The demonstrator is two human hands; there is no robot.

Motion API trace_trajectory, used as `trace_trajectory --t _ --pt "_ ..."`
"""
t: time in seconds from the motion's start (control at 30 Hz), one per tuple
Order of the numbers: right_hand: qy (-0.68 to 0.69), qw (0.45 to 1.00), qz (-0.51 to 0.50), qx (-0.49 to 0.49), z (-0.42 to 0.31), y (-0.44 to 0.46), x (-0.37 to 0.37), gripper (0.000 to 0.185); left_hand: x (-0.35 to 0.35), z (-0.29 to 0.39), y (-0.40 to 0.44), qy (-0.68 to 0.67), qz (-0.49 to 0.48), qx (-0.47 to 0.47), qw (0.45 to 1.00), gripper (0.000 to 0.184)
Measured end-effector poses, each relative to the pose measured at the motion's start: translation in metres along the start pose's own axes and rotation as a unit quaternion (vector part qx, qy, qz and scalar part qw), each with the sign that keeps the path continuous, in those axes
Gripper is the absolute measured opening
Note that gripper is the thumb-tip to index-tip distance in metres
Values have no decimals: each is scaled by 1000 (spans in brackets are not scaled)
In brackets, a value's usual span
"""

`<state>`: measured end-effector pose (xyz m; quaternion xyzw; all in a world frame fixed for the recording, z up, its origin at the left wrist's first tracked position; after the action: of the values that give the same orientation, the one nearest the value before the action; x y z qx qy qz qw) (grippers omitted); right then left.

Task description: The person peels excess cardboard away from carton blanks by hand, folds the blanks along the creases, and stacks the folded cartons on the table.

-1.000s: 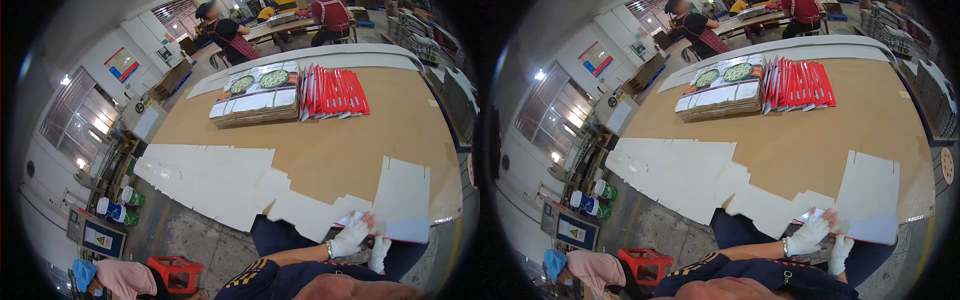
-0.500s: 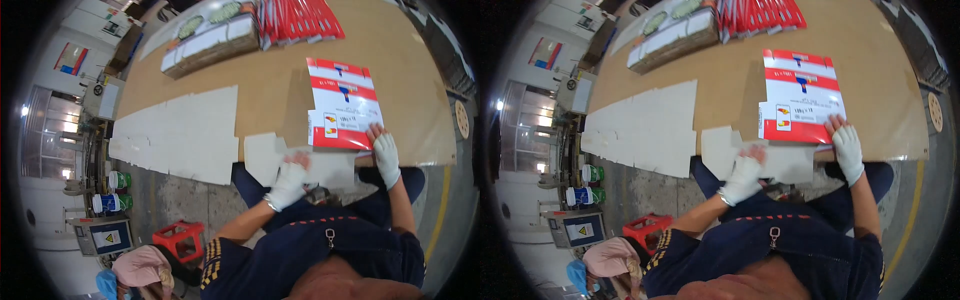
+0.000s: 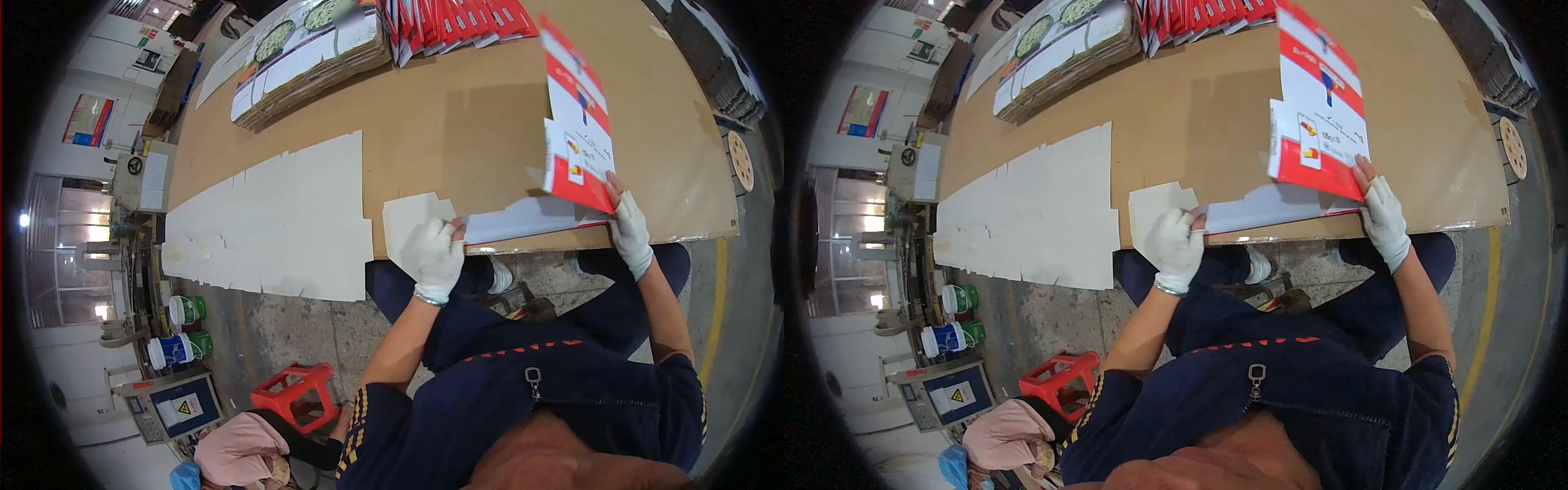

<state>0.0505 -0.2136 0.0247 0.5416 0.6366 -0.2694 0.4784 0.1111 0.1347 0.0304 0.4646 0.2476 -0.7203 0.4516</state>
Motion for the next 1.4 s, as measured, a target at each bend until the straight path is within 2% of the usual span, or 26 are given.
trace_trajectory --t 0.03,0.07,0.17,0.2,0.23,0.3,0.33,0.37,0.43,0.5,0.53,0.6,0.63,0.7,0.77,0.8,0.83,0.9,0.93,1.0,1.03,1.1,1.17,1.2,1.33,1.4 --pt "-24 1000 -12 -9 -8 3 -2 67 -3 14 4 92 5 18 996 27" --pt "-54 998 -41 -9 -18 8 -2 66 16 7 6 124 -56 -3 991 48" --pt "-119 979 -163 -30 -61 22 12 64 16 34 10 165 -19 45 985 74" --pt "-115 971 -200 -65 -81 29 22 65 30 24 8 154 -88 37 983 97" --pt "-110 960 -236 -101 -97 34 33 66 28 27 6 143 -114 47 982 102" --pt "-111 960 -226 -119 -103 35 47 70 17 31 -3 127 -166 62 976 112" --pt "-111 961 -219 -127 -106 37 52 72 16 25 -15 127 -214 61 967 124" --pt "-117 962 -217 -121 -106 37 52 72 1 23 -28 117 -215 74 967 122" --pt "-125 963 -215 -105 -105 31 53 73 -10 -1 -48 215 -230 38 949 105" --pt "-129 965 -212 -86 -106 25 53 75 -13 -31 -59 328 -123 74 934 98" --pt "-133 965 -213 -79 -107 22 51 76 -19 -43 -64 301 -99 66 946 94" --pt "-140 964 -212 -72 -107 18 54 81 -40 -52 -63 24 8 -39 999 97" --pt "-141 964 -215 -72 -107 17 54 81 -44 -58 -62 -117 64 -88 987 99" --pt "-143 963 -218 -66 -107 19 53 83 -34 -63 -57 -302 170 -107 932 109" --pt "-136 965 -214 -70 -106 19 52 82 -4 -71 -54 -486 237 -125 832 113" --pt "-132 966 -213 -70 -106 19 53 82 4 -67 -48 -515 241 -117 814 102" --pt "-128 966 -213 -72 -107 19 53 80 9 -60 -37 -530 240 -84 809 81" --pt "-125 966 -214 -76 -107 19 52 76 19 -57 -21 -533 243 -121 802 58" --pt "-147 962 -215 -84 -106 18 53 72 19 -53 -21 -466 257 -166 830 44" --pt "-192 951 -216 -106 -103 19 57 65 22 -48 -17 -303 234 -80 920 43" --pt "-211 950 -196 -122 -100 20 57 63 26 -44 -15 -215 221 -33 951 43" --pt "-244 944 -160 -152 -101 20 51 59 23 -16 -1 -125 111 88 982 57" --pt "-259 942 -153 -152 -101 22 49 55 30 4 5 18 -4 191 982 68" --pt "-267 939 -153 -154 -102 24 49 55 42 4 6 79 -69 198 974 72" --pt "-266 939 -149 -160 -100 25 52 54 28 28 6 23 -102 173 979 73" --pt "-256 940 -146 -171 -101 24 53 54 42 22 9 95 -109 142 979 74"
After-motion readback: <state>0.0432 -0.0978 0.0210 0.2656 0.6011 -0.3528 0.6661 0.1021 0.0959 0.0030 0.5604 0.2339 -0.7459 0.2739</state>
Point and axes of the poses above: each hand's wrist, its own y-axis towards the middle knuckle, its own x-axis out of the palm, z = x × y, the point moved 7 cm from there along y, towards the middle knuckle, and after that the axes turned 14 degrees about -z, right-handed, at the moved point
